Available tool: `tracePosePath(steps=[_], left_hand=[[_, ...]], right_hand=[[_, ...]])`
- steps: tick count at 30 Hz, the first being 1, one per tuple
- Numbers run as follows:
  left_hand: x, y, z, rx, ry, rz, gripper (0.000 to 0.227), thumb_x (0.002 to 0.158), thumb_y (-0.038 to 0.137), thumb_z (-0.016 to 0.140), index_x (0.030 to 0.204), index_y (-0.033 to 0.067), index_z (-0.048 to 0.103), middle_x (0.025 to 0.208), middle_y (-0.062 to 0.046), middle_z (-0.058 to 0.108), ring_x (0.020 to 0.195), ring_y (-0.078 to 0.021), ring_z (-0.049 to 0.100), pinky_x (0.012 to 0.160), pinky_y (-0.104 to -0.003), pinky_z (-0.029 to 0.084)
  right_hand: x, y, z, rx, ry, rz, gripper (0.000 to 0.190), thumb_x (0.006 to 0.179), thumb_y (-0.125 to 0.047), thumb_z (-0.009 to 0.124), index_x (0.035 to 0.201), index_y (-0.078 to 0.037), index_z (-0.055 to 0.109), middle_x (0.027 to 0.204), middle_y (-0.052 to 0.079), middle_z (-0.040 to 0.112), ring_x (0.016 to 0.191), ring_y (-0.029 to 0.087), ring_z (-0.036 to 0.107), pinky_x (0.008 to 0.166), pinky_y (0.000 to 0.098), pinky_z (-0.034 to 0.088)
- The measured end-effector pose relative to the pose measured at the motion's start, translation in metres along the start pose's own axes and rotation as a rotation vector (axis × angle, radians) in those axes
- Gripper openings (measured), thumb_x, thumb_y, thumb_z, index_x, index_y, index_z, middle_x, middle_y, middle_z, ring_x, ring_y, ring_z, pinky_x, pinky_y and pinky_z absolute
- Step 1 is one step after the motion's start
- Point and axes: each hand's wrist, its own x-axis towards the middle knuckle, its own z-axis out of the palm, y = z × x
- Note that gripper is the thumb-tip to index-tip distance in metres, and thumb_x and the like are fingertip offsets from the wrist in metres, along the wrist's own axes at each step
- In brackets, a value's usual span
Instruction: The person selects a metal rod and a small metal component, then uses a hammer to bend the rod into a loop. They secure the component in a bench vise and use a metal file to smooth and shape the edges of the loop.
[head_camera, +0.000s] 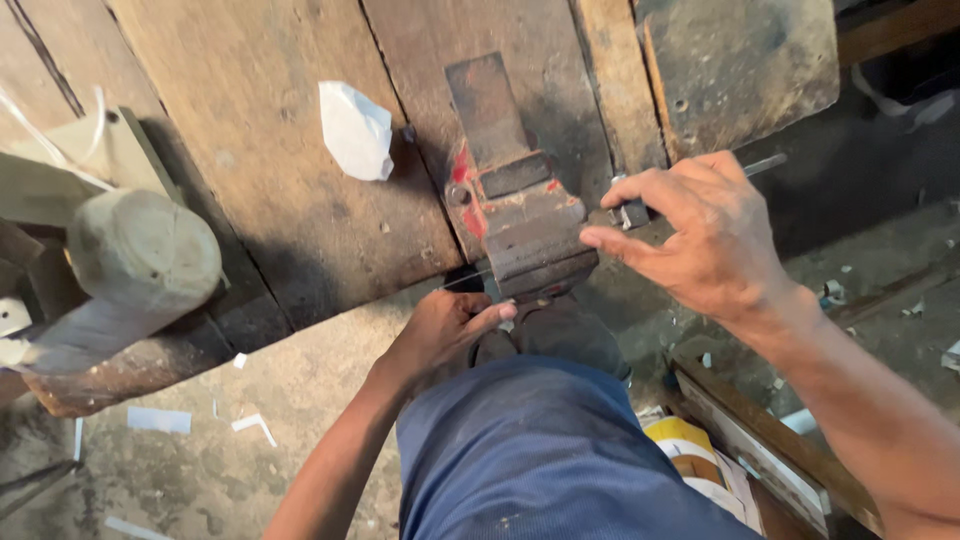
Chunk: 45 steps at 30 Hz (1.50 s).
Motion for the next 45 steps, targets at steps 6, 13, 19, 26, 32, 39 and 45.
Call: tracePosePath(steps=[6, 13, 19, 26, 32, 39, 45], left_hand=[[0.005, -0.007, 0.022, -0.355, -0.045, -0.275, 0.053, 0.096, 0.05, 0.065, 0.078, 0.0006, 0.074, 0.055, 0.002, 0.05, 0.053, -0.0093, 0.043, 0.049, -0.036, 0.037], [-0.02, 0.039, 0.02, 0.112, 0.143, -0.396, 0.064, 0.094, 0.059, 0.063, 0.077, -0.001, 0.077, 0.057, -0.013, 0.063, 0.054, -0.023, 0.059, 0.058, -0.042, 0.048], [-0.023, 0.076, 0.005, 0.143, 0.222, -0.386, 0.052, 0.092, 0.055, 0.062, 0.093, 0.0055, 0.078, 0.073, -0.018, 0.073, 0.066, -0.0303, 0.071, 0.065, -0.043, 0.053], [-0.075, 0.07, -0.019, 0.2, 0.65, -0.119, 0.03, 0.095, 0.032, 0.068, 0.111, 0.0067, 0.073, 0.102, -0.016, 0.075, 0.092, -0.0319, 0.072, 0.076, -0.04, 0.055], [-0.083, 0.061, -0.036, 0.078, 0.702, -0.072, 0.022, 0.097, 0.024, 0.071, 0.11, 0.0056, 0.072, 0.096, -0.015, 0.076, 0.085, -0.0263, 0.075, 0.075, -0.034, 0.056], [-0.076, 0.051, -0.034, -0.27, 0.681, 0.131, 0.02, 0.099, 0.012, 0.067, 0.115, -0.0004, 0.068, 0.096, -0.009, 0.077, 0.088, -0.0119, 0.074, 0.079, -0.024, 0.058], [-0.055, 0.051, -0.046, -0.244, 0.559, 0.446, 0.045, 0.089, 0.006, 0.079, 0.128, -0.0013, 0.058, 0.114, -0.011, 0.07, 0.101, -0.0143, 0.068, 0.087, -0.028, 0.055]], right_hand=[[0.003, 0.004, -0.004, 0.031, -0.039, 0.017, 0.037, 0.083, -0.045, 0.086, 0.096, -0.013, 0.073, 0.07, 0.004, 0.065, 0.073, 0.025, 0.065, 0.078, 0.0395, 0.048], [0.004, 0.034, -0.009, 0.126, -0.196, 0.0, 0.06, 0.085, -0.051, 0.079, 0.128, -0.012, 0.066, 0.081, 0.014, 0.073, 0.075, 0.034, 0.07, 0.065, 0.0418, 0.054], [0.115, 0.139, -0.008, 0.036, -0.114, 0.121, 0.058, 0.103, -0.055, 0.069, 0.137, -0.008, 0.063, 0.092, 0.013, 0.074, 0.086, 0.033, 0.072, 0.074, 0.0462, 0.054], [0.152, 0.187, 0.035, -0.161, -0.197, 0.18, 0.05, 0.103, -0.053, 0.07, 0.115, -0.004, 0.07, 0.09, 0.016, 0.073, 0.081, 0.031, 0.07, 0.074, 0.0425, 0.056], [0.072, 0.093, -0.044, 0.18, 0.175, 0.098, 0.041, 0.1, -0.037, 0.069, 0.122, -0.002, 0.065, 0.095, 0.017, 0.072, 0.08, 0.027, 0.07, 0.072, 0.0374, 0.056], [-0.059, -0.081, -0.039, 0.186, 0.331, 0.093, 0.039, 0.097, -0.019, 0.067, 0.13, 0.0, 0.058, 0.1, 0.019, 0.071, 0.079, 0.022, 0.07, 0.07, 0.0314, 0.056], [-0.105, -0.143, 0.04, 0.306, 0.148, 0.449, 0.042, 0.098, -0.008, 0.065, 0.139, -0.001, 0.06, 0.097, 0.01, 0.075, 0.078, 0.016, 0.072, 0.07, 0.0284, 0.056]])
